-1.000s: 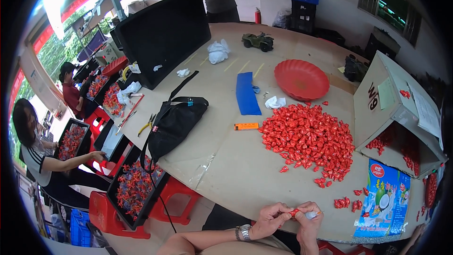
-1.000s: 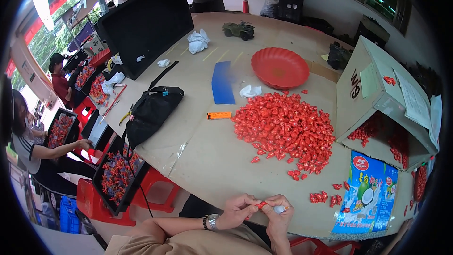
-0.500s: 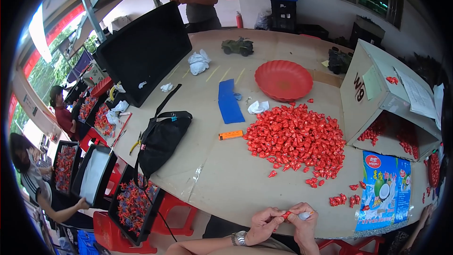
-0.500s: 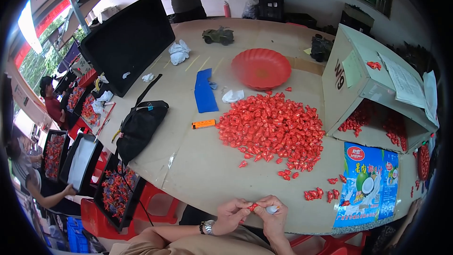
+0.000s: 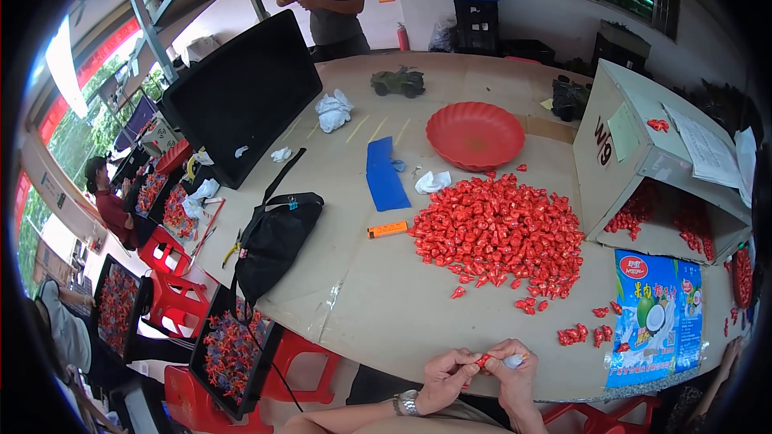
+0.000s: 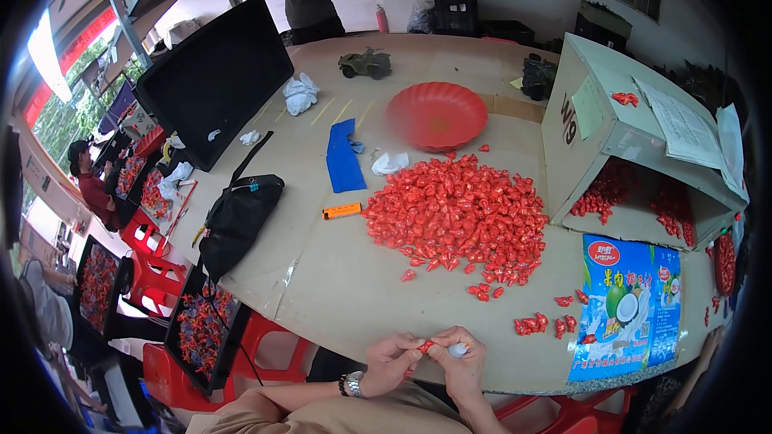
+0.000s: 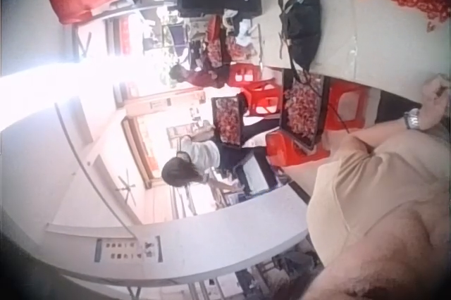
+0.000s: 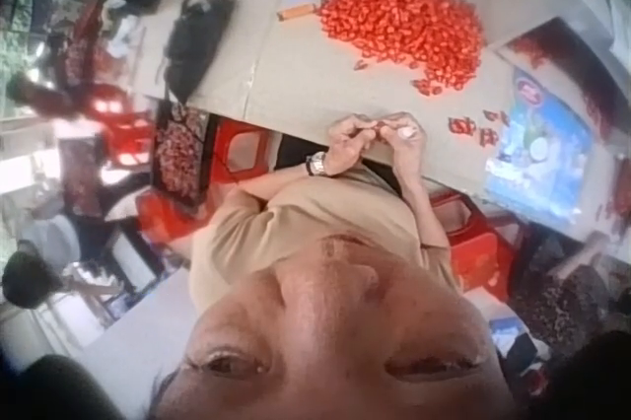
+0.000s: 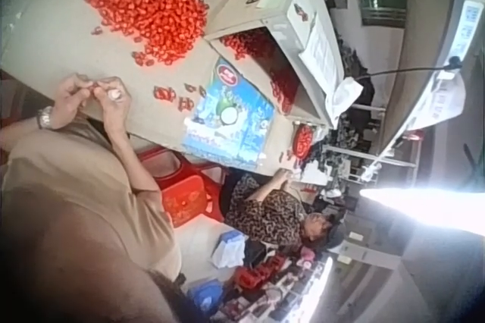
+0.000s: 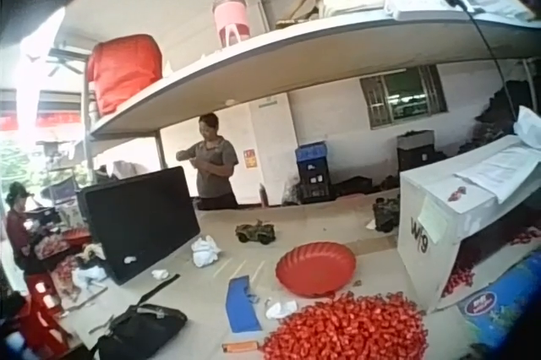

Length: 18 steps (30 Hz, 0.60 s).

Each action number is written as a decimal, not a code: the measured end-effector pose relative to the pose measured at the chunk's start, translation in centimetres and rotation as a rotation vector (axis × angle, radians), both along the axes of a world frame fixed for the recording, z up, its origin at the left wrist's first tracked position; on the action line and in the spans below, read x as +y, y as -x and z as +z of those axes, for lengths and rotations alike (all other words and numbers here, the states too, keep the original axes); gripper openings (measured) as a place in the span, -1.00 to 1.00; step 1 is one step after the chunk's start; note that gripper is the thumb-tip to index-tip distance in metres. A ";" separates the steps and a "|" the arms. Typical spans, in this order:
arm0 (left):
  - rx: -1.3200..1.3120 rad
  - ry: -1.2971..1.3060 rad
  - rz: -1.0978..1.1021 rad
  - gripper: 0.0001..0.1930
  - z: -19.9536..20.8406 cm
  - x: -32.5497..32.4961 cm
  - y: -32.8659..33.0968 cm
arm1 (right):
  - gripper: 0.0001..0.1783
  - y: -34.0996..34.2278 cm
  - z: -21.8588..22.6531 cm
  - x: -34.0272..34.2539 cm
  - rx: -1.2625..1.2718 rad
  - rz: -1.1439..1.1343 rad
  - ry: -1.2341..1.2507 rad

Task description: The person applies glue to small plastic components with a squeeze bottle, joins the pieces together by hand, and gathers the parts on the table.

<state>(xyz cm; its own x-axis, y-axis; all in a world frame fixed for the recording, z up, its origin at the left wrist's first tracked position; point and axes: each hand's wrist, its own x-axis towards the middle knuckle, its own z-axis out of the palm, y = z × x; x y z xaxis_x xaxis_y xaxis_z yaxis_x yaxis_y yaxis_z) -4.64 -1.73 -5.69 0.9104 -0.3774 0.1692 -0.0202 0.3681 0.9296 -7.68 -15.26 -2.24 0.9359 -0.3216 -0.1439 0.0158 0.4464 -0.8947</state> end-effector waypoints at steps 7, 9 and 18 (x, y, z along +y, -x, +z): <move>-0.017 0.028 0.024 -0.90 0.1 -0.3 0.2 | -0.85 0.1 -0.1 0.0 -0.020 0.000 0.026; -0.012 0.015 0.027 -0.90 -0.2 -0.3 0.1 | -0.83 -0.1 0.2 0.1 0.002 -0.013 0.038; -0.056 -0.014 0.005 -0.89 -0.1 0.0 -0.6 | -0.85 -0.7 0.4 -0.1 -0.042 0.024 0.043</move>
<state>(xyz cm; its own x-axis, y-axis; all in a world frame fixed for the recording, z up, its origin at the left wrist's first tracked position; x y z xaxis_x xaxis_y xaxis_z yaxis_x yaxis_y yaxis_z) -4.08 -1.78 -5.76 0.9014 -0.3759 0.2147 -0.0742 0.3545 0.9321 -6.95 -15.38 -1.83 0.9482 -0.3043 -0.0911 0.0432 0.4078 -0.9121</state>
